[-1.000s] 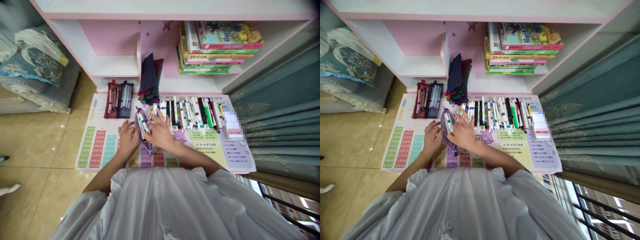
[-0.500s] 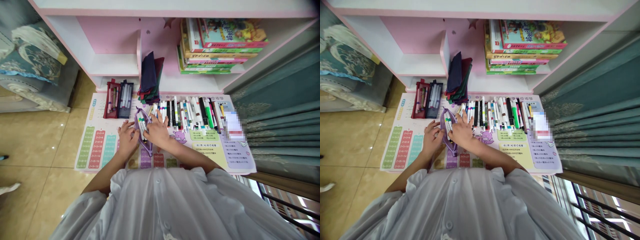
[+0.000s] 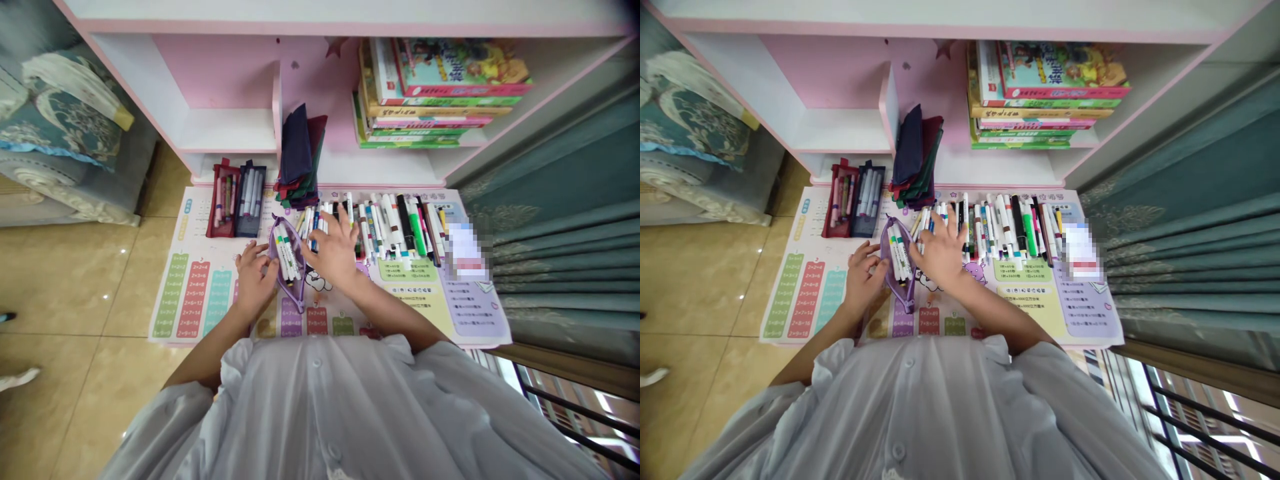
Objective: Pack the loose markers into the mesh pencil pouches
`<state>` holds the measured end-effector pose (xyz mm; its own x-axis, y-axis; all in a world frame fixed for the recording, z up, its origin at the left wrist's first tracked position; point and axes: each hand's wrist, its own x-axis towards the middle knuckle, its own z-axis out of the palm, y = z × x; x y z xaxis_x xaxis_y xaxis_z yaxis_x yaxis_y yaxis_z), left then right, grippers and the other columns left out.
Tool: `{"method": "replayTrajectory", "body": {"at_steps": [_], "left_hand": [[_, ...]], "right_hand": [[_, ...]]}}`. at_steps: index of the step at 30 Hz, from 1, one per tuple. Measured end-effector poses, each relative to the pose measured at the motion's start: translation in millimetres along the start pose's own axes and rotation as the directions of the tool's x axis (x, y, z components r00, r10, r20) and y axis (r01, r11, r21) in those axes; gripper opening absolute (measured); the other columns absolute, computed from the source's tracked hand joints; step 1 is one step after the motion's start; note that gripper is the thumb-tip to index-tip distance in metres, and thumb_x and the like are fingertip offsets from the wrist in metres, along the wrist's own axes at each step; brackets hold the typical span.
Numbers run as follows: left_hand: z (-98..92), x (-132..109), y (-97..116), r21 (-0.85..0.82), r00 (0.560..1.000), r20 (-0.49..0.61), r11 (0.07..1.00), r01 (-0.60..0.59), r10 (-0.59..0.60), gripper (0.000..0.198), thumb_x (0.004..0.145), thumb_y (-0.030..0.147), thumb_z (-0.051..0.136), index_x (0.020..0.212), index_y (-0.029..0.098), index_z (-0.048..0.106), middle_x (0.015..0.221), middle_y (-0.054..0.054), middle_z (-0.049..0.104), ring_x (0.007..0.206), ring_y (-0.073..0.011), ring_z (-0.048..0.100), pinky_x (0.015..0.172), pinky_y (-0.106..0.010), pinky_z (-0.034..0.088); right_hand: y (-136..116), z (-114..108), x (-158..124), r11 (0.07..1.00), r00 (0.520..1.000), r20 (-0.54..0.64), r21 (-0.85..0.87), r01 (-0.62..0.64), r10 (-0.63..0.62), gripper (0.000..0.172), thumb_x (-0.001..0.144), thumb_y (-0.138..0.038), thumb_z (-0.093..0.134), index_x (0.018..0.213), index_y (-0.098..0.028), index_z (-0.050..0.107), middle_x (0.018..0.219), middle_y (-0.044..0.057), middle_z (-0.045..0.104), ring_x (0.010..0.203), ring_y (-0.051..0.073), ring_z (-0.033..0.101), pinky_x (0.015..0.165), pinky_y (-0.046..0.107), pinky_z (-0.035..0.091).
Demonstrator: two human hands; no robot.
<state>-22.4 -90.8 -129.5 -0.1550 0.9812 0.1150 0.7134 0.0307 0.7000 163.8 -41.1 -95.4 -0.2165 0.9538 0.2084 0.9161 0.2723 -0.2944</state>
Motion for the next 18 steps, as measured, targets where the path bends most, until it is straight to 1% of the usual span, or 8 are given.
{"method": "replayTrajectory", "body": {"at_steps": [2,5,9,13,18], "left_hand": [[-0.7,0.1,-0.2,0.003,1.000,0.007,1.000,-0.002,0.002,0.029,0.086,0.039,0.052,0.064,0.022,0.060,0.123,-0.010,0.069,0.138,-0.0318,0.047,0.115,-0.058,0.029],[-1.4,0.2,0.2,0.006,1.000,0.017,1.000,0.001,-0.001,0.030,0.086,0.039,0.052,0.063,0.021,0.059,0.124,-0.011,0.068,0.139,-0.0322,0.047,0.115,-0.058,0.029],[-1.7,0.0,2.5,0.006,1.000,0.017,1.000,0.014,-0.015,0.030,0.086,0.038,0.051,0.062,0.021,0.057,0.123,-0.010,0.069,0.139,-0.0315,0.046,0.116,-0.058,0.028],[-1.1,-0.1,3.2,0.005,1.000,0.019,1.000,0.020,-0.020,0.030,0.086,0.038,0.052,0.062,0.021,0.057,0.124,-0.009,0.068,0.139,-0.0304,0.046,0.116,-0.056,0.028],[0.1,0.2,1.1,-0.007,1.000,0.003,1.000,0.002,-0.002,0.029,0.086,0.037,0.053,0.062,0.022,0.059,0.122,-0.009,0.069,0.138,-0.0310,0.047,0.116,-0.056,0.030]], "right_hand": [[14.8,-3.6,4.5,0.995,0.997,-0.037,-0.066,-0.072,0.069,0.030,0.090,-0.041,0.054,0.092,-0.018,0.074,0.148,0.015,0.050,0.148,0.044,0.024,0.113,0.071,0.023],[38.4,-6.6,8.8,0.971,0.984,-0.057,-0.164,-0.173,0.166,0.026,0.087,-0.037,0.058,0.092,-0.017,0.074,0.149,0.016,0.048,0.148,0.047,0.023,0.111,0.075,0.023],[63.3,-8.0,9.7,0.931,0.968,-0.072,-0.263,-0.252,0.241,0.025,0.084,-0.034,0.059,0.092,-0.015,0.073,0.151,0.019,0.046,0.147,0.049,0.021,0.108,0.078,0.025],[74.6,-10.6,9.1,0.909,0.956,-0.033,-0.305,-0.286,0.290,0.027,0.084,-0.033,0.059,0.096,-0.014,0.073,0.151,0.019,0.045,0.147,0.049,0.021,0.107,0.081,0.025],[75.9,-12.9,8.3,0.914,0.955,-0.004,-0.286,-0.286,0.298,0.029,0.083,-0.031,0.059,0.101,-0.013,0.073,0.152,0.019,0.044,0.148,0.050,0.018,0.107,0.081,0.023]]}}
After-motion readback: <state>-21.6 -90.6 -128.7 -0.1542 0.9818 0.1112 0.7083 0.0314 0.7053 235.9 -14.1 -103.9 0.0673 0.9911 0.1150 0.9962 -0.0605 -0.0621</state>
